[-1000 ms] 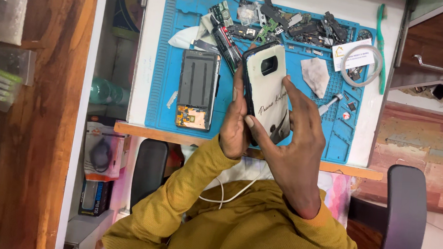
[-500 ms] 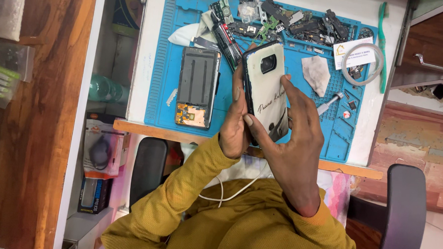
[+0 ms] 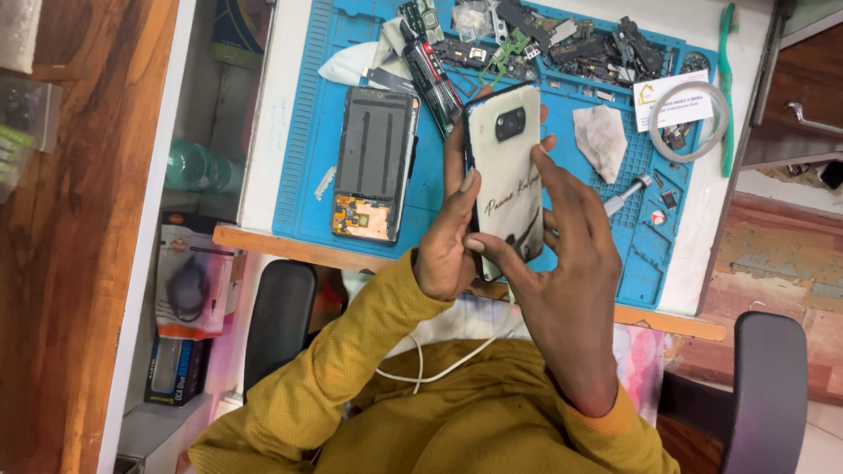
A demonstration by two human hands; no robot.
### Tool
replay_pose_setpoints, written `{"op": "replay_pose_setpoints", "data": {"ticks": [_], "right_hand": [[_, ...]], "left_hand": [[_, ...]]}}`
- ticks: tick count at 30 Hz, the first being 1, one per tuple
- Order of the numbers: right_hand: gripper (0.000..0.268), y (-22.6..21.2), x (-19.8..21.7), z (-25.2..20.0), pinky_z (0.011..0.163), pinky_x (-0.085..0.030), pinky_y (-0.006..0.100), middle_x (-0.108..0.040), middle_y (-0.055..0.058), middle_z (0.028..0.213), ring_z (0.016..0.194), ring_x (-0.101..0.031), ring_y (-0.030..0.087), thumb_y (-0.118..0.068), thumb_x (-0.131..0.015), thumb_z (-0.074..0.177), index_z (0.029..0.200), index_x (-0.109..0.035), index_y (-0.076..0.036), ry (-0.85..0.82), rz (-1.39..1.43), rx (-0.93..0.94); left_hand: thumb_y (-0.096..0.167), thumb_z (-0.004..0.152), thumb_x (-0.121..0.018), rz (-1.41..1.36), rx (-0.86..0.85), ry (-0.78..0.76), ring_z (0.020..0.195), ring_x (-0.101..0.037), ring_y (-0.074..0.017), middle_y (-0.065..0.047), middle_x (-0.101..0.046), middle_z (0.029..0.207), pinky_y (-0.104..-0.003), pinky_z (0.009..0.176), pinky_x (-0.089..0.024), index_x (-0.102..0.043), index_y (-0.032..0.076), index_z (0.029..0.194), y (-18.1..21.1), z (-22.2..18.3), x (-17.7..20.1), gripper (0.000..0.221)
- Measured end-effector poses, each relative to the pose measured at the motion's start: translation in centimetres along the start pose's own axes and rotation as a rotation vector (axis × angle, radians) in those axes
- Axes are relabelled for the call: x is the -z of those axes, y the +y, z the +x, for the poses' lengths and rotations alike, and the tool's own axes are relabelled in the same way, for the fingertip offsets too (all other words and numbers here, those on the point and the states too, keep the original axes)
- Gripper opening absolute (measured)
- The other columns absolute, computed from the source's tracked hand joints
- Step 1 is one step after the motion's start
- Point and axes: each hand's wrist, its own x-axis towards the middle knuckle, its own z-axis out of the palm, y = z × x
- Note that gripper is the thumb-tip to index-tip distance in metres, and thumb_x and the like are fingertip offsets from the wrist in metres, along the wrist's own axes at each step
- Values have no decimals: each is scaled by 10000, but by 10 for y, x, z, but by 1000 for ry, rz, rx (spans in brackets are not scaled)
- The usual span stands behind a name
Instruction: The person applies adhesive to the frame of a disassembled smartphone and then reassembles the device by attaching the back cover. After assembly, the person secures the phone with rubber bands and tests the screen functionality by interacting with the display.
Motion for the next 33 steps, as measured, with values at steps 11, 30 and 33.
{"op": "replay_pose_setpoints", "data": {"ticks": [11, 30, 33], "right_hand": [[501, 4, 9, 7, 958, -637, 349, -552, 140, 1419, 1201, -680, 258, -151, -818, 945, 1401, -627, -69, 74, -24, 31], [191, 28, 29, 39, 617, -435, 180, -655, -25, 851, 717, -531, 11, -133, -695, 1048, 1170, -751, 3, -49, 578, -205], [191, 22, 30, 39, 612, -411, 179, -666, -23, 854, 715, -513, 11, -125, -701, 1041, 1163, -753, 11, -27, 547, -176]], "left_hand": [[317, 1134, -450, 147, -15, 220, 1340, -577, -285, -194, -519, 1486, -417, 1127, -499, -280, 30, 1625, 7, -1, -5, 593], [309, 1155, -520, 492, 7, 236, 811, -531, -33, -16, -560, 943, -218, 719, -464, -464, 71, 1243, 18, -7, -27, 260], [316, 1142, -522, 554, -1, 252, 787, -528, -23, -1, -551, 922, -216, 676, -468, -467, 77, 1209, 26, 0, -36, 254]]}}
